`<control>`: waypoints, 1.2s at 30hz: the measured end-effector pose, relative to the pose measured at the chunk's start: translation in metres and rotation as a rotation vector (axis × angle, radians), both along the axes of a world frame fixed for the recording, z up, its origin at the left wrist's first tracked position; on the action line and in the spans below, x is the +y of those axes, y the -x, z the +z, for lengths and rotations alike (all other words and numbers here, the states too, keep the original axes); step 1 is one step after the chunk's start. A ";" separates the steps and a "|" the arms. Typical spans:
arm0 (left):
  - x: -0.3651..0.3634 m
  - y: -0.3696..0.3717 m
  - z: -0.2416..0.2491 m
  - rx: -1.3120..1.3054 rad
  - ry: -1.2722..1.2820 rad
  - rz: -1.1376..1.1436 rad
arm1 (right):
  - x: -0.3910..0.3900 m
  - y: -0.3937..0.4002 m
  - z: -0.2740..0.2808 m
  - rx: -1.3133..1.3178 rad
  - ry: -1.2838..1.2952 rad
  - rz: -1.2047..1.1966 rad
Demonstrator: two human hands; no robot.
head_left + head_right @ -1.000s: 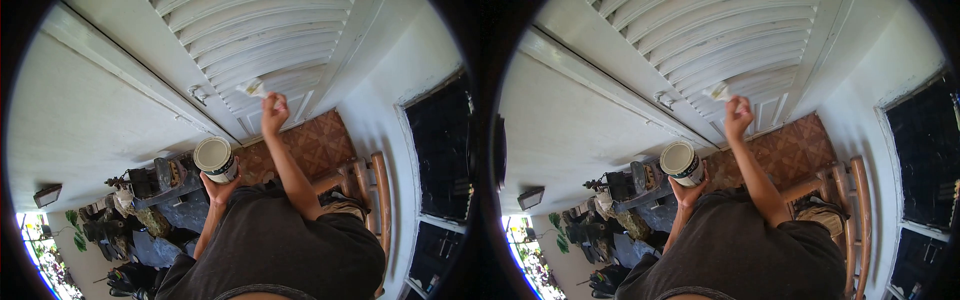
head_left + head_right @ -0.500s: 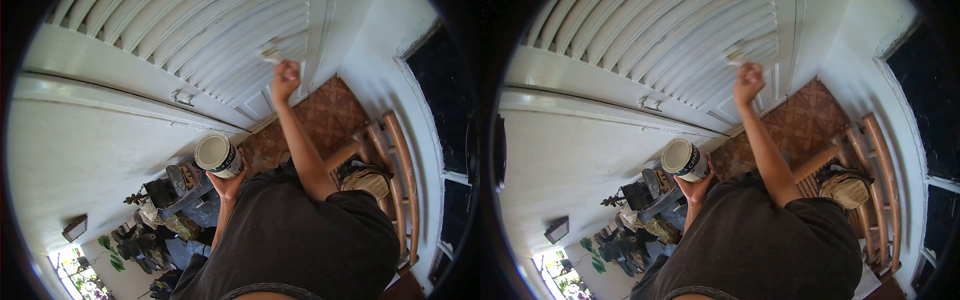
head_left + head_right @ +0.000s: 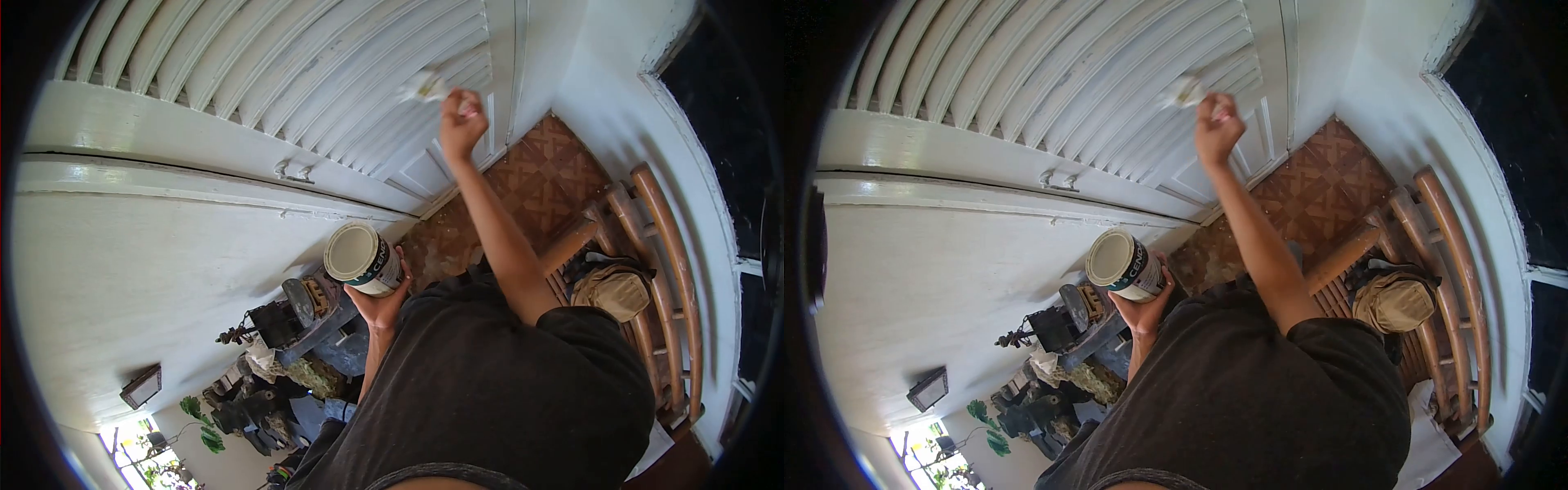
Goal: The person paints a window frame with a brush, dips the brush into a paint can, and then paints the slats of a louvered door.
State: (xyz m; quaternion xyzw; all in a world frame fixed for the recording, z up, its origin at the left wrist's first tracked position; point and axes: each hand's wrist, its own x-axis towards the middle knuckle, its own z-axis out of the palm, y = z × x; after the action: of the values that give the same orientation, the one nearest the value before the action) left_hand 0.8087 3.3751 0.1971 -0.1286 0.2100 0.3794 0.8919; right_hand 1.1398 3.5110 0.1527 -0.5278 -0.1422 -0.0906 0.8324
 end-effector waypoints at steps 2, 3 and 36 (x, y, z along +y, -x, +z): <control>-0.002 0.001 0.003 -0.028 -0.015 -0.012 | -0.003 -0.043 0.005 0.024 -0.066 -0.089; -0.004 0.001 0.004 -0.045 -0.022 -0.015 | -0.007 -0.056 0.015 0.125 -0.166 -0.082; 0.006 -0.005 0.000 0.029 -0.040 0.041 | -0.026 -0.053 0.029 0.086 -0.111 0.084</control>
State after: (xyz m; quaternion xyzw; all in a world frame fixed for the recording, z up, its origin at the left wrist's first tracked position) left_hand 0.8135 3.3815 0.1974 -0.1097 0.2127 0.4037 0.8831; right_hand 1.1924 3.4852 0.1812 -0.4777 -0.1232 -0.0406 0.8689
